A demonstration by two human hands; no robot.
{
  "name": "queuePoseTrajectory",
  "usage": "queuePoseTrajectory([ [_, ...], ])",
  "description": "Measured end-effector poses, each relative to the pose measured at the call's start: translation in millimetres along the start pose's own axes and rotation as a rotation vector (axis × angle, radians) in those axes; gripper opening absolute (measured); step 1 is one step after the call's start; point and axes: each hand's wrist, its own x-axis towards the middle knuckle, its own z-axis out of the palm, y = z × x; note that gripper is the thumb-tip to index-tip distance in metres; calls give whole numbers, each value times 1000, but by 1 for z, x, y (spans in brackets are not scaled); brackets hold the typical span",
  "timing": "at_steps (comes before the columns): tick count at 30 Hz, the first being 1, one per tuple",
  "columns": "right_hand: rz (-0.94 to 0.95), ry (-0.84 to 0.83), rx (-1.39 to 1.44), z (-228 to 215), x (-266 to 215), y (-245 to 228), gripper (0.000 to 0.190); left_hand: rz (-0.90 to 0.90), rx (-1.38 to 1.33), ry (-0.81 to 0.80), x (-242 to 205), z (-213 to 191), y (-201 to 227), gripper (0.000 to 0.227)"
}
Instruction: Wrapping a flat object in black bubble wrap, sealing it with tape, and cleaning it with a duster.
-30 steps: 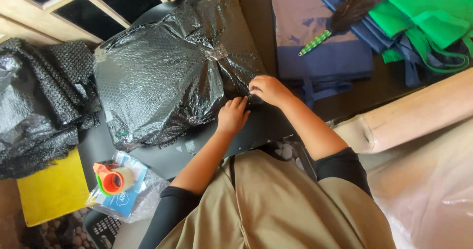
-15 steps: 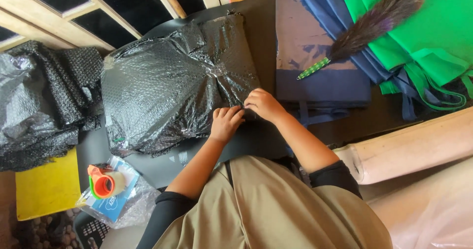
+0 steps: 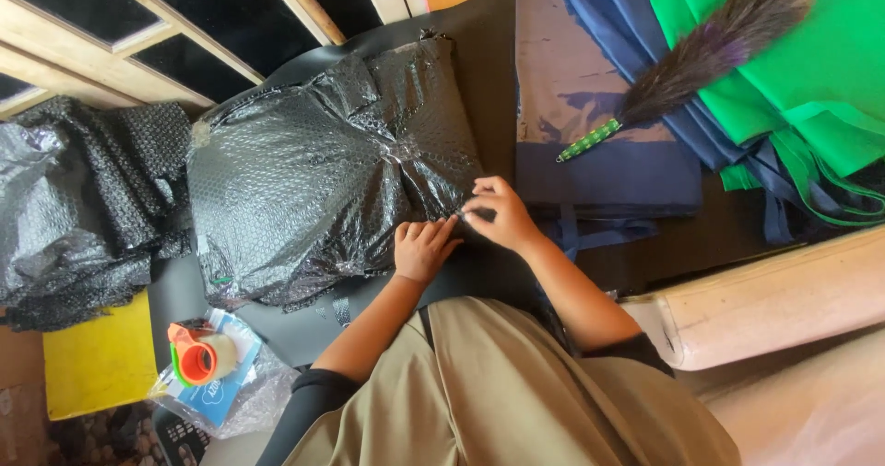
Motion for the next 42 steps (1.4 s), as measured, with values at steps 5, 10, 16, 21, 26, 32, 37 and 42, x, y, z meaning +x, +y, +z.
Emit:
queuePoseTrajectory([
  [5, -134, 58, -356, -9, -33, -12, 42, -19, 19, -36, -2, -5, 6, 48],
  [10, -104, 129, -457, -2, -35, -6, 50, -34, 20, -48, -1, -3, 7, 45],
  [16, 62, 91, -212, -31, -22, 47, 26, -71, -48, -145, 26, -37, 4, 62],
  [21, 686, 409, -678, -117, 13, 91, 62, -194, -297, -40, 20, -88, -33, 41],
  [26, 959, 377, -631, -127, 19, 139, 53, -427, -18, 69, -47, -143, -110, 36],
  [32, 931, 360, -745, -126, 29, 191, 45, -681, 155, 70, -119, -226, -147, 26],
  [37, 655, 635, 129, -74, 60, 57, 83, -696, 271, 122, -172, -254, -190, 35],
  [42, 415, -123, 437, 43, 73, -138, 71, -667, 275, 146, -191, -260, -234, 59],
])
